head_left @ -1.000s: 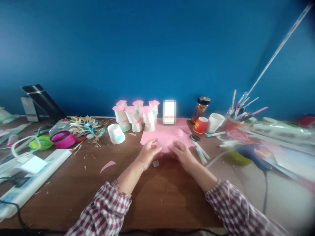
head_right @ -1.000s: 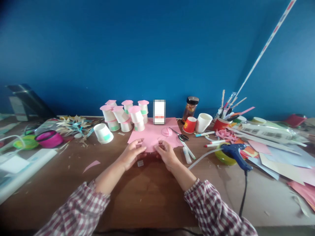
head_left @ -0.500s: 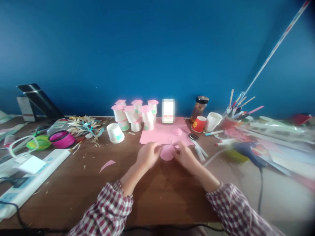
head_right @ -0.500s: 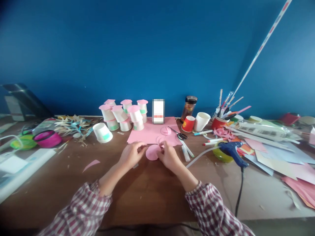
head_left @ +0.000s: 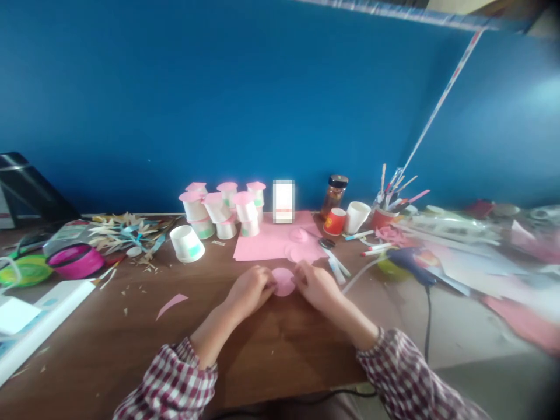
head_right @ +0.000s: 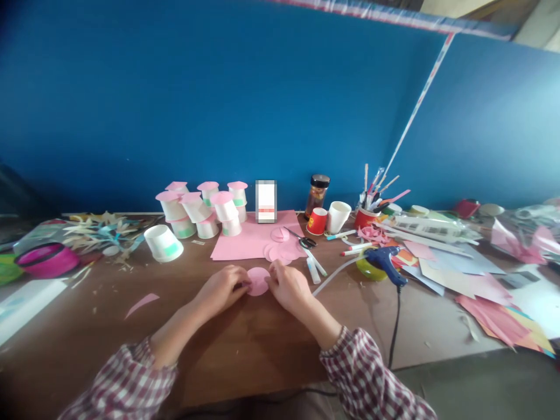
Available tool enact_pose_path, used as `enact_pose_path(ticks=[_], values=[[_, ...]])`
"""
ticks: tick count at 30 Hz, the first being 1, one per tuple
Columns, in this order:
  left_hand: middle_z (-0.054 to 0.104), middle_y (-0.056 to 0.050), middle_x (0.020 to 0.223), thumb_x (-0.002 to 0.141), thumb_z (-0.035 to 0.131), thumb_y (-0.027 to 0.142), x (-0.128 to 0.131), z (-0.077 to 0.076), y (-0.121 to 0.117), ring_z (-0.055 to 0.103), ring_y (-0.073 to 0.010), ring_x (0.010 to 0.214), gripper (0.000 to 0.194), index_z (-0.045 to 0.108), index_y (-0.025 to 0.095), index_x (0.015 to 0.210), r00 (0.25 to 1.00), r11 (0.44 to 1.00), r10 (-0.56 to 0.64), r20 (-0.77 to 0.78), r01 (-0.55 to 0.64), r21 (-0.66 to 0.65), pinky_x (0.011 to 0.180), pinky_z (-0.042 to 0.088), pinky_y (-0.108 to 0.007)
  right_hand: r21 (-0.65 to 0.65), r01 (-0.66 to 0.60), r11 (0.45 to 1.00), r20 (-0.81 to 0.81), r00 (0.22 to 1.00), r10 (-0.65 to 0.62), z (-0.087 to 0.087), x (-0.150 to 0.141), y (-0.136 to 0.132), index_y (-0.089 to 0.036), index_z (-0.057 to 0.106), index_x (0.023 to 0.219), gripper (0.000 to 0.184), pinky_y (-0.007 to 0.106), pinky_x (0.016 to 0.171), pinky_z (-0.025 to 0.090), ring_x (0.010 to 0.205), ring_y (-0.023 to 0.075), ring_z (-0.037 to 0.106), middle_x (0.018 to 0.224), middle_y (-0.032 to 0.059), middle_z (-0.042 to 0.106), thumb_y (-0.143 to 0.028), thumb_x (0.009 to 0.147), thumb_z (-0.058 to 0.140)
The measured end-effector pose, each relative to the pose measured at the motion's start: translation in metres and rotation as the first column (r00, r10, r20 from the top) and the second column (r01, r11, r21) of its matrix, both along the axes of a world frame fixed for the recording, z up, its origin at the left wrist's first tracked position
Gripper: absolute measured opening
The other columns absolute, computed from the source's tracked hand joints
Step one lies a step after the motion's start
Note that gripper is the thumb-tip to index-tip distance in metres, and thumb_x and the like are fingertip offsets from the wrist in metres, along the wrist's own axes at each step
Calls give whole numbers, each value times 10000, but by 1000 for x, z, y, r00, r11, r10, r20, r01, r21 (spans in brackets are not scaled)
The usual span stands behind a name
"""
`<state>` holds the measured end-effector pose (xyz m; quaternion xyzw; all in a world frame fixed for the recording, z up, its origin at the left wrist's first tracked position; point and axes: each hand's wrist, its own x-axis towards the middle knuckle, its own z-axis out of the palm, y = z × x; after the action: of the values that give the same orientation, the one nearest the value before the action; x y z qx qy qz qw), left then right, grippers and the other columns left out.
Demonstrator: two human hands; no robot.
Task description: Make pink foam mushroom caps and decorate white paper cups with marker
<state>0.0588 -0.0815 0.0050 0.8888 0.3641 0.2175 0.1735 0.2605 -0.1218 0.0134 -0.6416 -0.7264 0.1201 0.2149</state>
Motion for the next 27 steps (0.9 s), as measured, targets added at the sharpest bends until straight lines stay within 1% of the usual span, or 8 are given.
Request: enact_pose_path(ticks=[3, 6, 9, 12, 17, 20, 23, 27], values=[[664, -67, 860, 800, 556, 211, 0, 0, 0, 573, -194, 837, 142, 693, 199, 767, 1000, 1000, 1, 8, -1, -7, 742, 421, -288, 41, 175, 984, 173, 968, -180, 10, 24, -3, -234, 573, 909, 136, 261, 565, 334, 686, 184, 618, 783, 29, 673, -332, 869, 488], [659, -71, 857, 800, 564, 234, 0, -1, -1, 569, -198, 843, 138, 696, 193, 798, 1000, 1000, 10, 6, -10, -19, 755, 424, -298, 89, 312, 946, 340, 883, -323, 15, 49, -7, -230, 574, 913, 182, 267, 548, 325, 701, 200, 628, 837, 54, 670, -392, 850, 522], [650, -71, 852, 814, 560, 274, 0, 0, -1, 566, -202, 849, 156, 696, 196, 813, 1000, 1000, 19, -7, -19, -17, 758, 425, -303, 66, 362, 930, 454, 819, -351, 15, 65, -9, -206, 580, 877, 250, 275, 558, 343, 759, 237, 637, 865, 87, 665, -448, 813, 568], [645, -69, 856, 816, 562, 270, -1, 1, -1, 565, -202, 864, 152, 695, 198, 818, 1000, 1000, 16, -15, -16, -11, 753, 426, -295, 0, 387, 922, 463, 817, -344, 12, 71, -10, -203, 594, 840, 254, 281, 558, 351, 736, 243, 639, 811, 88, 667, -452, 819, 551], [650, -74, 882, 825, 552, 328, -1, 1, -1, 568, -211, 862, 200, 695, 194, 866, 999, 999, 18, 29, -17, -34, 760, 428, -310, 48, 365, 930, 233, 901, -366, 15, 73, -10, -224, 623, 883, 245, 279, 553, 355, 712, 222, 621, 830, 63, 675, -436, 832, 511], [653, -82, 977, 860, 496, 380, 1, 2, -2, 558, -229, 942, 276, 682, 201, 959, 985, 996, 86, 150, -86, -3, 822, 421, -338, 72, 167, 983, -76, 984, -162, 20, 68, -9, -213, 630, 893, 236, 274, 592, 386, 673, 184, 584, 769, 30, 653, -416, 823, 533], [642, -79, 1071, 877, 474, 377, 2, 6, -6, 534, -235, 1037, 311, 633, 212, 1088, 952, 991, 118, 281, -132, 31, 912, 395, -358, 13, -85, 996, -384, 920, 84, 24, 53, -5, -192, 645, 861, 273, 262, 567, 388, 592, 149, 523, 646, 3, 590, -425, 849, 502], [574, -99, 1204, 854, 530, 369, 3, 11, -9, 536, -231, 1074, 479, 463, 221, 1305, 906, 999, 34, 422, -48, 24, 928, 416, -348, -25, -240, 971, -518, 834, 193, 28, 26, 6, -192, 677, 875, 293, 259, 559, 383, 595, 143, 508, 659, 0, 604, -443, 833, 533]])
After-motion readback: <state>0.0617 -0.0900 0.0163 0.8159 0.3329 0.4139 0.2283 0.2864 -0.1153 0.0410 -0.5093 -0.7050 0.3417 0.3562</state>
